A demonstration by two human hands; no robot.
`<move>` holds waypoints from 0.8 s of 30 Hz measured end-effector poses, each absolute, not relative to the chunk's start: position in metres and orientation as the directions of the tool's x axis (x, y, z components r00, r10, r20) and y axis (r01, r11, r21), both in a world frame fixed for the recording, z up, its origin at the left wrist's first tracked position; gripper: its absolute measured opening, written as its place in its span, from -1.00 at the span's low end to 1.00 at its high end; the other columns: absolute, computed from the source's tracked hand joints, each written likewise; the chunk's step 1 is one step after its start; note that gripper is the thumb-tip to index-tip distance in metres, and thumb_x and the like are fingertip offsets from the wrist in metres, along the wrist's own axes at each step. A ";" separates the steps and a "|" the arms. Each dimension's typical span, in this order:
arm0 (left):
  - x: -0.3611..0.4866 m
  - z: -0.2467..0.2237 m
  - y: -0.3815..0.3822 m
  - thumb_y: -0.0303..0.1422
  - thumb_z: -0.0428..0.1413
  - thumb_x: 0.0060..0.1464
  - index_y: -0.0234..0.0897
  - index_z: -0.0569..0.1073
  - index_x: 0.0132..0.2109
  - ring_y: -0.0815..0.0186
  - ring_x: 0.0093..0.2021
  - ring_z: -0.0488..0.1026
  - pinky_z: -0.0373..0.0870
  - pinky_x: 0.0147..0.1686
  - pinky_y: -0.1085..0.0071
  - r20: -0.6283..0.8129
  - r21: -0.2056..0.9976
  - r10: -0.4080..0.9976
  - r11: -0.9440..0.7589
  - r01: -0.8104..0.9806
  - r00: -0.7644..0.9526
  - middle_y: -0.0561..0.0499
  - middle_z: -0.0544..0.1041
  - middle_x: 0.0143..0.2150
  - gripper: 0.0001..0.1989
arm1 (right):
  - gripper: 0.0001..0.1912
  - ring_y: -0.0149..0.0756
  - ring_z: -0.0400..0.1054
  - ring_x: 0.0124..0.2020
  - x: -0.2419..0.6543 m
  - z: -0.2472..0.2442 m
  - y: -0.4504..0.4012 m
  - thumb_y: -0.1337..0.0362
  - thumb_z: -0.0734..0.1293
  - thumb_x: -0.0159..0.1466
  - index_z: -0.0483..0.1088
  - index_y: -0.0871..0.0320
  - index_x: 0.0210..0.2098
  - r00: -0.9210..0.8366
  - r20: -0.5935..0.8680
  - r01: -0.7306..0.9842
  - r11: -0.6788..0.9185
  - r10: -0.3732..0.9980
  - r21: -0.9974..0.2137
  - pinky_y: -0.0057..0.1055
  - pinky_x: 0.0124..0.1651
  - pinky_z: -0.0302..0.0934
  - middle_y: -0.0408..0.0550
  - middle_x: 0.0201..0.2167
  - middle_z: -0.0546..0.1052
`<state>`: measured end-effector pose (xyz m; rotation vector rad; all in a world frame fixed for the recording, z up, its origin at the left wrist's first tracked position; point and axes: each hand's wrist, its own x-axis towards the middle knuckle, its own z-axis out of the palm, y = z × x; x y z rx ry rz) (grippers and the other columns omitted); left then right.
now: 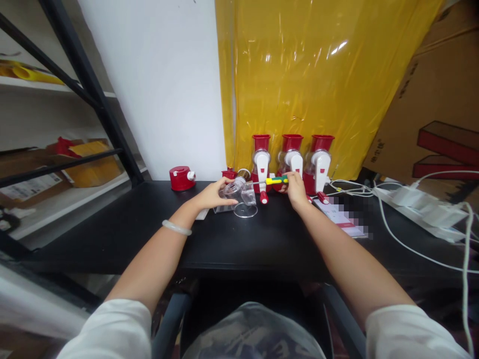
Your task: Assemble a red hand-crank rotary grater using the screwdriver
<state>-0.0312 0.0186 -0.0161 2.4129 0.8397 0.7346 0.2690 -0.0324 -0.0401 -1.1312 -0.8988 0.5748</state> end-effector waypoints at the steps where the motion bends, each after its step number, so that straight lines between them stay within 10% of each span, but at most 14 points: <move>1: -0.031 -0.016 0.018 -0.10 0.34 -0.10 -0.22 0.29 0.18 0.03 0.04 0.50 0.38 0.05 0.10 0.326 0.587 0.671 -0.696 0.414 0.666 -0.18 0.53 0.04 -0.26 | -0.80 -0.45 0.24 -0.67 0.269 -0.040 -0.033 0.10 0.22 0.21 0.29 0.09 -0.31 0.534 0.316 0.051 0.343 0.784 -0.938 -0.48 -0.59 0.25 -0.29 -0.61 0.31; 24: -0.032 -0.016 0.020 -0.13 0.34 -0.10 -0.20 0.29 0.20 0.01 0.09 0.48 0.35 0.09 0.07 0.316 0.597 0.669 -0.692 0.407 0.673 -0.20 0.52 0.09 -0.26 | -0.89 -0.42 0.12 -0.75 0.269 -0.040 -0.030 0.17 0.21 0.24 0.27 0.05 -0.34 0.566 0.211 -0.016 0.266 0.797 -0.964 -0.37 -0.59 0.34 -0.36 -0.76 0.16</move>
